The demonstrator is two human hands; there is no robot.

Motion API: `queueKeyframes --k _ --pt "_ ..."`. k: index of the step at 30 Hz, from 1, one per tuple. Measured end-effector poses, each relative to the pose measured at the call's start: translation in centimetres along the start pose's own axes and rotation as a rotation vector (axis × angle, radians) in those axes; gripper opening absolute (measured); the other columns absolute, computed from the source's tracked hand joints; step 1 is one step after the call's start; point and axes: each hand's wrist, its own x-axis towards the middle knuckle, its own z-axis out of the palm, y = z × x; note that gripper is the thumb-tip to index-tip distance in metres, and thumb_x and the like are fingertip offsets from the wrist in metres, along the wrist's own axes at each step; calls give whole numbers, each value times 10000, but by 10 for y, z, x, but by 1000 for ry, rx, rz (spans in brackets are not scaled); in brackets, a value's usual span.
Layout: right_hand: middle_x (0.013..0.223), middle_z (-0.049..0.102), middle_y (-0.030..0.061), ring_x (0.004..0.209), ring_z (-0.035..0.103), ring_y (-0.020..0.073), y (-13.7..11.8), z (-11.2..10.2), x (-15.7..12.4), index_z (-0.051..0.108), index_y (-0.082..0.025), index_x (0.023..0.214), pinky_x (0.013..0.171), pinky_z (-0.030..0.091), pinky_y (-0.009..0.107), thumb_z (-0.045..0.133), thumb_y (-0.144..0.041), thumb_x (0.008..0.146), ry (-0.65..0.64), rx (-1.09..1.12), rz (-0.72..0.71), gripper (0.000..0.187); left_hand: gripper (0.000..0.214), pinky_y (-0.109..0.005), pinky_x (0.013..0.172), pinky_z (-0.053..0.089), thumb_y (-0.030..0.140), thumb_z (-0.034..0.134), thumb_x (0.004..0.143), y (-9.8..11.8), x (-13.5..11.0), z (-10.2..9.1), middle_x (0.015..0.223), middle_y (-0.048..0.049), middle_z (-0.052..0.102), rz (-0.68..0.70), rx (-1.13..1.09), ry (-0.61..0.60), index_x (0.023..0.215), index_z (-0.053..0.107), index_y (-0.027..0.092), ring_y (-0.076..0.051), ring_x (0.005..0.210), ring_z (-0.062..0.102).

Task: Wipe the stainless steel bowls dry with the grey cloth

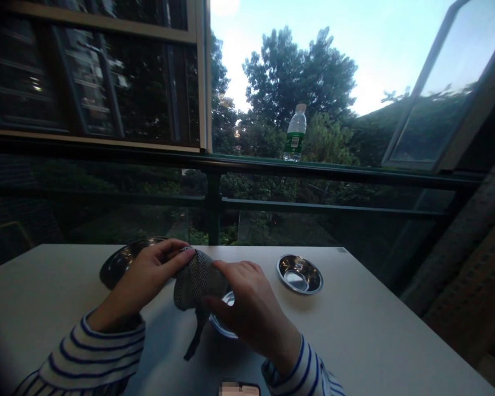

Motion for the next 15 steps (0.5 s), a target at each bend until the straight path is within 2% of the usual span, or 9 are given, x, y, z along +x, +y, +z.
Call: queueKeyframes --k 4,6,10,13,15 --pt "898 660 47 826 592 192 0 0 0 578 -191 1037 786 421 340 513 -172 840 31 -32 29 208 205 -218 565 461 344 650 700 -1 -2 1 644 0 668 -16 -41 -54 786 638 158 -136 616 604" --pt "920 658 39 837 591 189 -2 0 0 572 -203 1049 774 423 329 529 -187 833 23 -17 40 220 205 -219 571 467 340 656 696 -2 -2 1 652 0 675 -25 -46 -68 788 639 158 -137 625 609" --pt "997 640 86 905 567 245 -9 -1 0 520 -157 1150 806 411 375 660 -259 733 -28 -87 21 451 215 -227 565 465 352 648 700 -2 -2 4 667 -4 678 -11 -20 -51 785 643 155 -143 630 607" --pt "925 653 81 848 575 233 -10 1 0 554 -154 1102 797 409 378 578 -183 790 -11 -121 30 315 222 -237 569 463 356 640 704 -3 -1 6 673 -10 681 15 24 -47 792 650 152 -153 637 607" --pt "920 656 61 830 583 210 -8 1 0 573 -182 1073 772 419 349 510 -141 823 2 -63 53 260 223 -244 587 466 359 627 715 -3 -1 6 702 -14 688 37 47 -59 807 657 158 -160 659 614"
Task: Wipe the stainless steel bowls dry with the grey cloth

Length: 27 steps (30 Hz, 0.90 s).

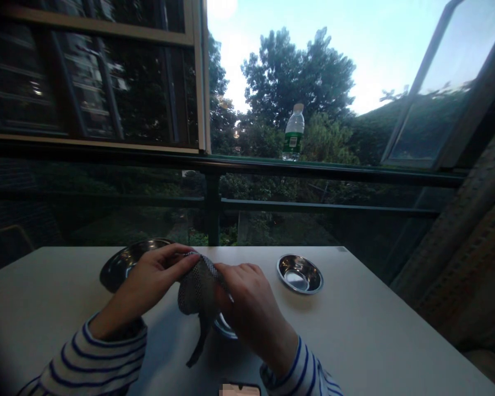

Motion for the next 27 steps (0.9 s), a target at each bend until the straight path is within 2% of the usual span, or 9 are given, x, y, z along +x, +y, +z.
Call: queueKeyframes --k 3,6,10,12,14,17,19,22,27 --pt "934 660 27 831 594 174 6 0 1 590 -214 1042 740 437 291 488 -135 833 -7 194 66 245 232 -256 650 465 376 596 743 -3 0 -2 785 -30 697 63 102 5 818 677 172 -174 738 622" --pt "886 669 4 798 609 146 10 1 2 614 -214 992 700 454 243 485 -163 838 3 398 155 208 286 -281 710 451 419 573 753 -5 0 -6 869 -47 689 139 281 93 881 686 190 -191 806 613" --pt "894 671 28 805 623 159 14 3 3 616 -196 985 694 474 248 478 -208 845 146 464 244 197 438 -309 619 448 504 558 735 -4 -3 -7 751 -32 659 106 429 171 1030 617 186 -187 654 604" --pt "919 667 40 824 619 170 13 5 3 606 -193 1007 721 472 268 485 -194 835 230 386 241 211 450 -307 585 453 519 540 741 -1 -5 -4 695 -19 651 35 368 86 1032 590 179 -185 609 607" --pt "927 665 45 839 613 172 10 7 3 600 -189 1019 743 463 272 493 -166 823 261 316 189 225 441 -302 622 475 498 554 741 1 -7 1 780 -30 675 3 253 -31 1054 570 188 -193 697 633" --pt "923 663 45 855 605 161 5 9 1 602 -182 1008 755 448 251 487 -147 826 189 326 89 218 469 -291 724 490 427 629 706 1 -7 9 1004 -49 668 -6 70 -122 1108 539 201 -203 889 625" --pt "897 662 39 818 604 150 2 9 1 607 -181 992 722 446 235 472 -171 843 117 386 85 200 438 -293 728 494 396 640 700 -2 -5 11 1029 -57 665 -28 -15 -131 1075 555 185 -208 892 625" --pt "803 652 23 726 597 141 4 6 2 614 -176 939 627 440 220 443 -229 863 109 507 194 195 313 -301 702 491 383 610 725 -7 0 7 916 -52 693 -26 -8 -104 950 621 165 -216 830 633" --pt "741 652 28 699 593 152 20 -5 7 622 -148 905 584 437 222 510 -311 805 316 677 470 221 290 -278 728 476 334 613 729 -7 3 -12 910 -33 707 -51 -34 -90 972 666 185 -209 860 630"
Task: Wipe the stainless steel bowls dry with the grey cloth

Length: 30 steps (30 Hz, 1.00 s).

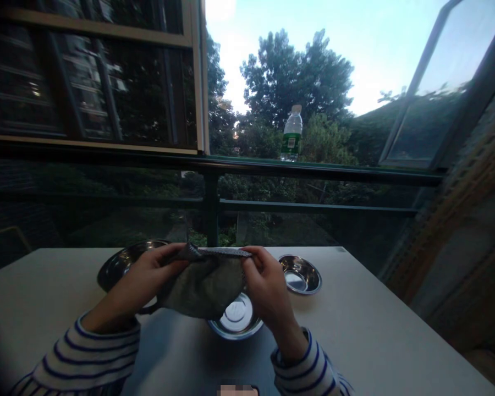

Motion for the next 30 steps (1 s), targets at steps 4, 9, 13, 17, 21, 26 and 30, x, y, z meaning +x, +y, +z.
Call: queueKeyframes --k 4,9,13,17,21,26,30 --pt "718 659 27 679 591 151 2 -5 5 616 -151 882 554 428 213 577 -364 757 -17 161 134 251 329 -283 702 486 340 600 744 3 -2 -11 871 -29 715 -81 -62 -155 1027 660 183 -200 789 641" --pt "737 664 32 700 599 156 0 -5 5 616 -156 921 575 448 214 601 -387 741 -49 284 188 294 334 -274 640 484 385 587 739 5 0 -16 788 -30 715 -77 17 -42 966 687 162 -205 739 636" --pt "715 644 22 666 591 143 -3 -11 4 566 -154 1135 572 459 216 537 -356 788 -121 182 141 402 356 -290 671 484 422 578 736 8 -1 -20 783 -28 709 -8 50 140 959 684 166 -227 795 630" --pt "856 629 10 619 563 93 -5 -17 -3 377 -235 1336 551 462 190 481 -253 831 -383 35 8 516 334 -284 660 486 427 562 754 12 -6 -20 751 -11 703 19 10 94 963 674 191 -212 754 631" --pt "1163 561 47 947 570 164 -6 -11 -11 377 -261 1338 824 473 288 561 -255 809 -546 -103 -163 560 262 -269 724 479 386 573 757 16 -8 -11 811 -9 701 108 131 53 912 692 212 -207 811 624" --pt "946 627 16 866 574 151 -6 0 -11 558 -255 1178 780 454 265 525 -175 835 -538 -216 -291 354 259 -257 683 485 382 597 740 15 -8 -11 802 -4 700 98 85 89 918 693 220 -194 773 626" --pt "813 606 24 757 568 142 -4 -4 -6 657 -204 931 685 432 250 520 -203 838 -385 -385 -302 166 300 -243 562 477 396 628 706 14 -9 -20 704 -11 677 -5 -16 197 909 680 182 -181 661 618"
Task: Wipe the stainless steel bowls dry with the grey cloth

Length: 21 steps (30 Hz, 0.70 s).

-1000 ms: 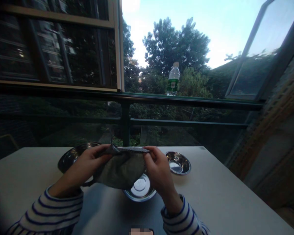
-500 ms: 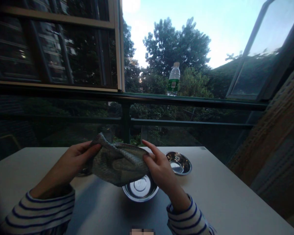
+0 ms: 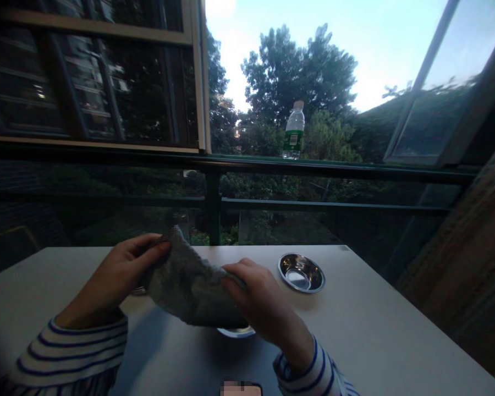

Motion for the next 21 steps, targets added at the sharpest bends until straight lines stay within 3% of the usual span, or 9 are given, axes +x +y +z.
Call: queueKeyframes --k 4,9,12,15,18,21 --pt "931 620 64 878 572 175 2 -10 1 647 -176 786 793 426 289 532 -257 823 76 3 31 145 331 -218 512 458 375 631 702 -1 4 -5 723 -6 666 -53 -125 77 953 635 160 -149 611 601" --pt "916 662 62 886 588 203 7 -23 2 644 -175 757 793 435 316 531 -350 802 173 265 188 213 409 -220 569 475 278 648 670 -5 10 -9 806 -11 668 -66 -265 149 1052 561 161 -156 697 628" --pt "724 636 25 744 593 183 15 -25 1 579 -179 662 646 452 266 586 -412 746 276 468 295 248 423 -227 629 478 242 652 673 -11 11 -11 804 5 668 -94 -288 48 1079 545 201 -151 730 629" --pt "537 498 -39 509 485 118 21 -24 1 460 -191 579 458 371 210 599 -438 725 390 570 358 319 225 -237 629 470 266 658 675 -15 10 -13 757 -8 655 -97 -164 -103 875 619 172 -156 706 609" --pt "537 486 -53 493 459 111 21 -23 4 481 -192 628 454 363 210 610 -457 713 459 441 355 307 174 -241 627 455 323 646 692 -17 10 -12 726 -5 626 -49 -11 -183 762 619 166 -158 706 582" --pt "579 525 -41 551 506 132 17 -19 5 514 -193 698 511 395 229 609 -429 727 561 134 292 256 219 -240 598 440 392 590 732 -19 12 -3 695 17 590 -28 54 -141 758 582 175 -150 681 559"
